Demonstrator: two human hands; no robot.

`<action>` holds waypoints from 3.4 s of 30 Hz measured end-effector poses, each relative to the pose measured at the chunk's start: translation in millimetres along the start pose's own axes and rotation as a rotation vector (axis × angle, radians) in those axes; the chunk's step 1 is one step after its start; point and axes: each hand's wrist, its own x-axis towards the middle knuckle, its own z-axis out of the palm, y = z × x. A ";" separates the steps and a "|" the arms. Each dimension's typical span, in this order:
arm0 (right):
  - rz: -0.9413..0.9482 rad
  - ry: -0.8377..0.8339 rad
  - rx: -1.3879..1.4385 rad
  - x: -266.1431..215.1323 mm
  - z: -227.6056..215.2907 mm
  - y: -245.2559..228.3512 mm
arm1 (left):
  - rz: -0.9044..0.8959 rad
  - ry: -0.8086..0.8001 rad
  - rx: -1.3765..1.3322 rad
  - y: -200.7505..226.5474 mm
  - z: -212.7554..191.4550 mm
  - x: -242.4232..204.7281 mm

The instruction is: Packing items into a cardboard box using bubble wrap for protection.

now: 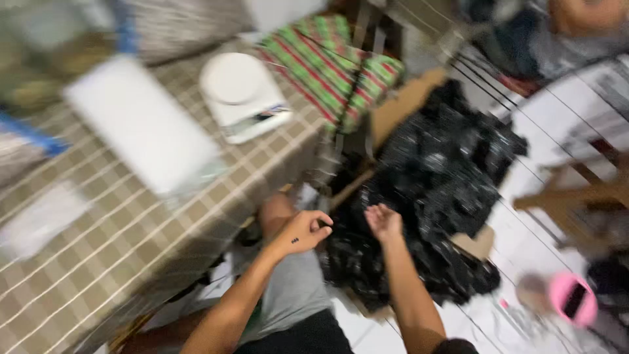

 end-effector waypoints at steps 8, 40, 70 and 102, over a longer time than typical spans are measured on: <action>-0.320 -0.064 -0.943 -6.3 18.6 55.6 | -0.214 -0.186 0.318 -126.7 113.4 76.6; -0.219 -0.582 -2.243 100.3 -6.4 40.5 | -0.535 -0.106 0.069 -45.2 95.6 56.4; -0.490 0.073 -1.953 62.1 43.5 -18.8 | -0.202 0.117 -0.042 -37.9 94.1 102.5; -0.710 -1.370 -0.718 -409.0 376.6 65.1 | 0.596 0.992 -0.872 61.0 -170.2 -303.7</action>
